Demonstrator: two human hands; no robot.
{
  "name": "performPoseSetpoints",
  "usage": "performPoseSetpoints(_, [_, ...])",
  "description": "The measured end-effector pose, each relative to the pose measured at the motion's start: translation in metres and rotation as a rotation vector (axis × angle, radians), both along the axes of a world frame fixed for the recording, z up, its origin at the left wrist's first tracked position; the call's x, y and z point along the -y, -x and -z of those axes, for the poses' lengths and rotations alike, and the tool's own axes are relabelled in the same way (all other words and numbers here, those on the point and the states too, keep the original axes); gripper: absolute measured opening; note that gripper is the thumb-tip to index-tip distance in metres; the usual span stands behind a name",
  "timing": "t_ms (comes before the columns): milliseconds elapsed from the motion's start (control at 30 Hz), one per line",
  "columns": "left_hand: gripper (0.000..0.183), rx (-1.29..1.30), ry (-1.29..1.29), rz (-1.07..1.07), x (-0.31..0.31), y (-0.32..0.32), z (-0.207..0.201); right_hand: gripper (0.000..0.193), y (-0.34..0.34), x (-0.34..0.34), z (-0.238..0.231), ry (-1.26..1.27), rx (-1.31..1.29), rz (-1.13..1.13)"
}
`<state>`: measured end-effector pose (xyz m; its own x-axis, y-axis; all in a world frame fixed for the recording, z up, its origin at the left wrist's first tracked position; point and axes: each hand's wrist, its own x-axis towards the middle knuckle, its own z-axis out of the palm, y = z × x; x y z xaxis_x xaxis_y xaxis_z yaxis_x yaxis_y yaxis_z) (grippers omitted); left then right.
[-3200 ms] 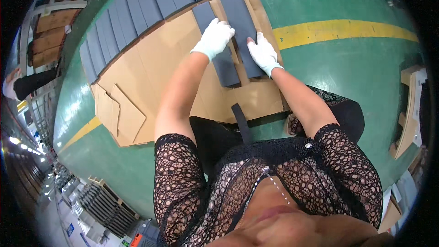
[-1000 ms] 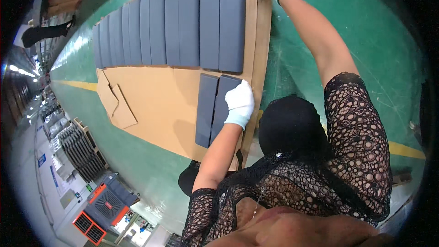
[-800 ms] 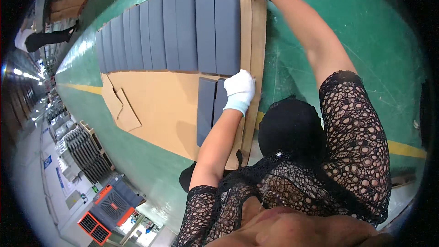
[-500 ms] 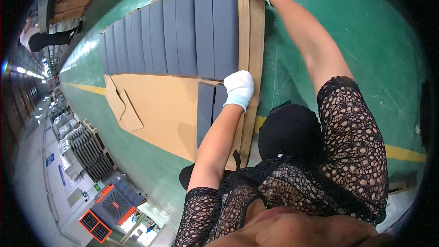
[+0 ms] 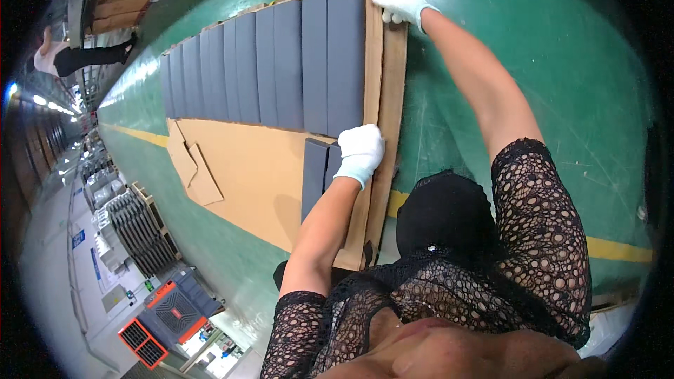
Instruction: The person folds cardboard on a pallet, retrieves grey metal parts from a table, stacks the parts in rows onto the pallet, and places cardboard sheets over the stacked parts.
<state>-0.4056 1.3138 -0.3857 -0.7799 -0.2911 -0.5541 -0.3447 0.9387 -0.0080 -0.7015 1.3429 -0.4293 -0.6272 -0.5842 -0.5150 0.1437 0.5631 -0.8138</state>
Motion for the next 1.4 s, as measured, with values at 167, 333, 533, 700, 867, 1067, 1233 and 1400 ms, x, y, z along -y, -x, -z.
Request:
performPoseSetpoints(167, [0.022,0.005,-0.022,0.029,-0.014,0.007,-0.008,0.022,0.009,-0.009,0.009,0.017,0.083,0.023])
performPoseSetpoints(333, [0.02,0.022,-0.019,0.025,-0.022,0.017,-0.013,0.026,0.016,-0.014,0.004,0.009,0.005,0.0])
performPoseSetpoints(533, [0.018,-0.005,-0.028,0.061,-0.023,0.018,-0.01,0.034,0.017,-0.019,0.0,-0.003,-0.026,0.005])
performPoseSetpoints(700, [0.015,-0.027,-0.021,0.08,-0.017,0.013,-0.002,0.036,0.014,-0.014,-0.004,-0.049,-0.047,-0.02])
performPoseSetpoints(867, [0.014,-0.064,-0.034,0.105,-0.018,0.012,-0.002,0.034,0.014,-0.016,0.0,-0.032,-0.048,0.014])
performPoseSetpoints(1067, [0.016,-0.071,-0.026,0.105,-0.018,0.01,-0.005,0.033,0.012,-0.02,-0.002,0.011,-0.028,0.019])
performPoseSetpoints(1233, [0.018,-0.094,-0.041,0.117,-0.017,0.01,-0.007,0.034,0.01,-0.019,0.001,-0.005,-0.075,0.06])
performPoseSetpoints(1400, [0.019,-0.129,-0.093,0.13,-0.022,0.02,-0.008,0.034,0.022,-0.024,0.009,-0.01,-0.064,0.057])
